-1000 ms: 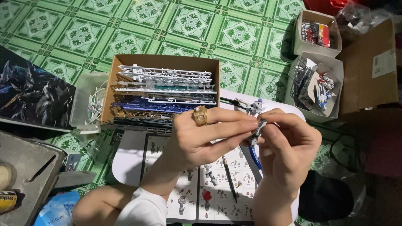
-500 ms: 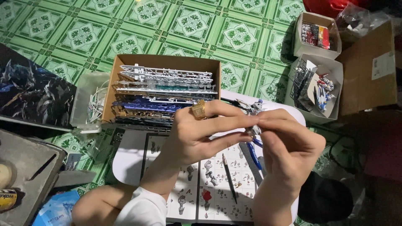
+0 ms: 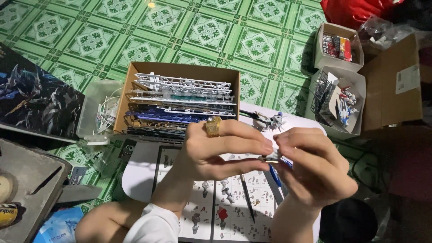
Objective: A person is sitting on the floor assembling a plastic model kit, carefully joining small parts together while referring to an instruction manual.
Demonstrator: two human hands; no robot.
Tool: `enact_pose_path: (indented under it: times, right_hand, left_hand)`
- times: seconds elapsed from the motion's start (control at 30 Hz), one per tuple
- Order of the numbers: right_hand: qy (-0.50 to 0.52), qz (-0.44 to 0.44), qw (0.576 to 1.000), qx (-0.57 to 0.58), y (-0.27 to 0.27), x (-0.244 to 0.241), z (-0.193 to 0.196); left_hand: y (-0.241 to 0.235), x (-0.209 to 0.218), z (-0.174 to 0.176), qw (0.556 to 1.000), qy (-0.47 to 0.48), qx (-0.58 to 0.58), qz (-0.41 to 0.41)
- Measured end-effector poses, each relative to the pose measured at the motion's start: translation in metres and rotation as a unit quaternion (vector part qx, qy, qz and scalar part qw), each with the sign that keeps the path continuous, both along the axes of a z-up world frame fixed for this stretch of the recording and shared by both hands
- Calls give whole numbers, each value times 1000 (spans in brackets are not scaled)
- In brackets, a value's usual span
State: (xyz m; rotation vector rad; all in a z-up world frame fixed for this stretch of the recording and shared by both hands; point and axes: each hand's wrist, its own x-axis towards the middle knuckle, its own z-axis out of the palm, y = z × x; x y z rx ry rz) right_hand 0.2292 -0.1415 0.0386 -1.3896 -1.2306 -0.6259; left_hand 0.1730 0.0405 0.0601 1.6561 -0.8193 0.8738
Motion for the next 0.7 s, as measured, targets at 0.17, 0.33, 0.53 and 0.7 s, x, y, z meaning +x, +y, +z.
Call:
enact_pose_path:
  times: [0.17, 0.33, 0.53, 0.7]
  right_hand:
    - [-16, -32, 999, 9, 4, -3, 0]
    - [-11, -61, 998, 22, 6, -9, -3]
    - [-49, -95, 994, 35, 5, -11, -5]
    - [-57, -80, 994, 36, 6, -13, -2]
  left_hand:
    - [0, -8, 5, 1000, 3, 23, 21]
    - [1, -9, 3, 1000, 6, 18, 5]
    - [2, -16, 9, 998, 48, 39, 9]
    - [4, -16, 9, 997, 21, 61, -38]
